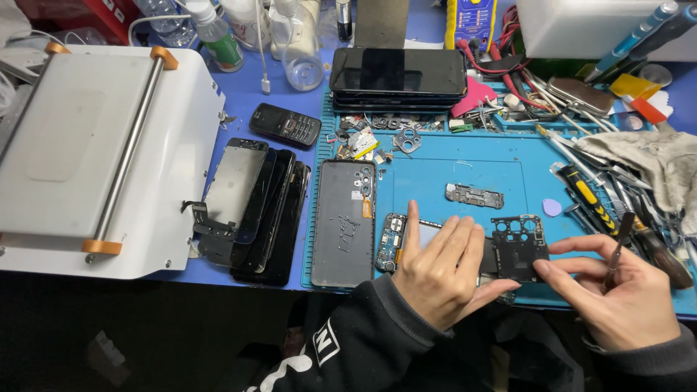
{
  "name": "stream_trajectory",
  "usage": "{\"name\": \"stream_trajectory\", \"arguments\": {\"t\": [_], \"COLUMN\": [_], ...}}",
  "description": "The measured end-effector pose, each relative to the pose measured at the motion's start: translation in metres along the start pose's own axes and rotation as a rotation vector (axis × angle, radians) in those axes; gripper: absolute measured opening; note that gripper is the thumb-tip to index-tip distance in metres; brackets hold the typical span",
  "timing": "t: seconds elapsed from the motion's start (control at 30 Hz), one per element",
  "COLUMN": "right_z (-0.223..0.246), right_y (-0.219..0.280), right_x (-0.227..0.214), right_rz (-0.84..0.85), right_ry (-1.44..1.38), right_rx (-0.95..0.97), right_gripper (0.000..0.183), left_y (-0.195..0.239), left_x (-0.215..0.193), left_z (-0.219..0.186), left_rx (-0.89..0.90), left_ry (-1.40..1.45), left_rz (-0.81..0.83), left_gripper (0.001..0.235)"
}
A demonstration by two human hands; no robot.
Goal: Disassembling and inspecting the internal components of a mobile phone for repair.
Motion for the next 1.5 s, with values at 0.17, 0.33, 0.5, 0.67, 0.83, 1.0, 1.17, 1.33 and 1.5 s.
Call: {"name": "stream_trajectory", "arguments": {"t": [0.17, 0.33, 0.5, 0.67, 0.83, 1.0, 1.17, 1.33, 1.5], "right_z": [-0.004, 0.010, 0.005, 0.008, 0.006, 0.012, 0.024, 0.042, 0.045], "right_y": [0.001, 0.004, 0.003, 0.001, -0.001, -0.003, 0.003, 0.006, 0.007], "right_x": [-0.008, -0.017, -0.023, -0.025, -0.027, -0.025, -0.024, -0.019, -0.018], "right_rz": [0.005, -0.158, -0.188, -0.201, -0.210, -0.175, -0.164, -0.136, -0.118], "right_ry": [0.006, 0.023, -0.049, -0.044, -0.051, -0.065, -0.107, -0.090, -0.103], "right_rx": [-0.062, -0.028, -0.061, -0.079, -0.051, -0.078, -0.029, -0.067, -0.080], "right_gripper": [0.032, 0.030, 0.028, 0.029, 0.027, 0.023, 0.023, 0.027, 0.026], "left_y": [-0.004, -0.009, -0.010, -0.013, -0.014, -0.017, -0.015, -0.017, -0.016], "left_x": [-0.007, -0.016, -0.019, -0.018, -0.017, -0.018, -0.014, -0.015, -0.019], "left_z": [0.000, 0.001, 0.001, 0.002, 0.000, 0.000, -0.002, -0.002, 0.000], "left_rx": [-0.003, -0.034, -0.049, -0.032, -0.001, 0.015, 0.027, 0.005, -0.029], "left_ry": [-0.016, 0.088, 0.125, 0.123, 0.101, 0.088, 0.110, 0.112, 0.133], "left_rz": [0.018, 0.011, 0.002, 0.017, 0.031, 0.052, 0.062, 0.067, 0.030], "left_gripper": [0.076, 0.078, 0.075, 0.070, 0.060, 0.056, 0.053, 0.058, 0.069]}}
Point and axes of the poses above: each hand's wrist, its own y-axis away from the middle knuckle, its own x-axis out of the palm, z = x × y, the point moved 7 cm from there along -y, towards the middle knuckle, and after that the axes turned 5 degrees about x, right-handed, at the moved point
